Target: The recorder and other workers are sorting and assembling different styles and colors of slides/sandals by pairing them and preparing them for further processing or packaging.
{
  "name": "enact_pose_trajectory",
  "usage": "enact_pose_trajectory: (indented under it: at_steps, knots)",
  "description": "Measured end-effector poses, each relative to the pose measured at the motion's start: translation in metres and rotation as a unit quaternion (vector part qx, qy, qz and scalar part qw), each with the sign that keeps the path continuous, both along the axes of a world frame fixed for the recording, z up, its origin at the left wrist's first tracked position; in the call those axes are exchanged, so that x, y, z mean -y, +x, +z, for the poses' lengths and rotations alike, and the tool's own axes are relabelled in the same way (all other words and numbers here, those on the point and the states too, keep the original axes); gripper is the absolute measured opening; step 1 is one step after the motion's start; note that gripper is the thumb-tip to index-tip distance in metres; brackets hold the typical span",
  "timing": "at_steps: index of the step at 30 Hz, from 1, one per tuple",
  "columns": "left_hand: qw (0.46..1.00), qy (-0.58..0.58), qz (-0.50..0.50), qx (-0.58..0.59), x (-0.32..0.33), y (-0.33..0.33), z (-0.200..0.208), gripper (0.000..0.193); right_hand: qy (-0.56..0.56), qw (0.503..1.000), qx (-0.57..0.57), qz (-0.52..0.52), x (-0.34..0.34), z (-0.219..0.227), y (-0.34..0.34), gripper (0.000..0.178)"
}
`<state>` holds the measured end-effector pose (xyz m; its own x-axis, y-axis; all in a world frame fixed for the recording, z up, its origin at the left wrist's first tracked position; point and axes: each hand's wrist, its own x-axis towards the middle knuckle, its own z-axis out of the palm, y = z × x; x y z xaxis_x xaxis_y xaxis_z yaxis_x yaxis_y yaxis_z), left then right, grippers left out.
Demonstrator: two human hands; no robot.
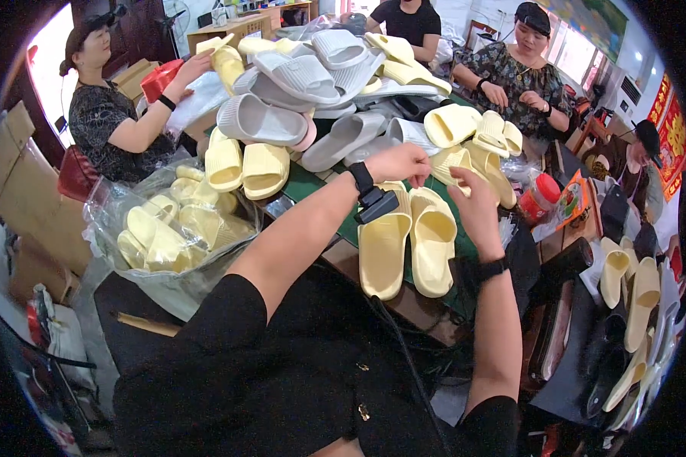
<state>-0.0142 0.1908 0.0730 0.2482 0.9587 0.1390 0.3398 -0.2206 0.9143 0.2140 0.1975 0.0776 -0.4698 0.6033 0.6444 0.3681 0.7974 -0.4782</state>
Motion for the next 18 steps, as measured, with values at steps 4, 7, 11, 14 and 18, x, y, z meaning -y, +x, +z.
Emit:
enact_pose_trajectory:
  at_steps: [4, 7, 11, 14, 18]
  knots:
    - [0.999, 0.02, -0.033, 0.004, -0.001, 0.002, -0.007, 0.018, -0.142, 0.981, -0.04, 0.124, -0.019, -0.012, -0.029, 0.03]
    - [0.997, 0.062, -0.012, -0.047, 0.001, -0.003, -0.013, 0.017, -0.28, 0.957, 0.016, 0.081, -0.03, -0.03, -0.029, 0.025]
    - [0.981, 0.11, -0.024, -0.161, 0.003, -0.028, -0.031, 0.016, -0.289, 0.953, -0.087, 0.032, -0.029, -0.051, -0.028, 0.012]
    - [0.982, 0.11, -0.03, -0.152, 0.012, -0.036, -0.043, 0.017, -0.298, 0.946, -0.126, 0.029, -0.03, -0.054, -0.026, 0.013]
    - [0.978, 0.085, 0.01, -0.191, 0.023, -0.033, -0.053, 0.021, -0.274, 0.95, -0.147, 0.021, -0.028, -0.055, -0.024, 0.014]
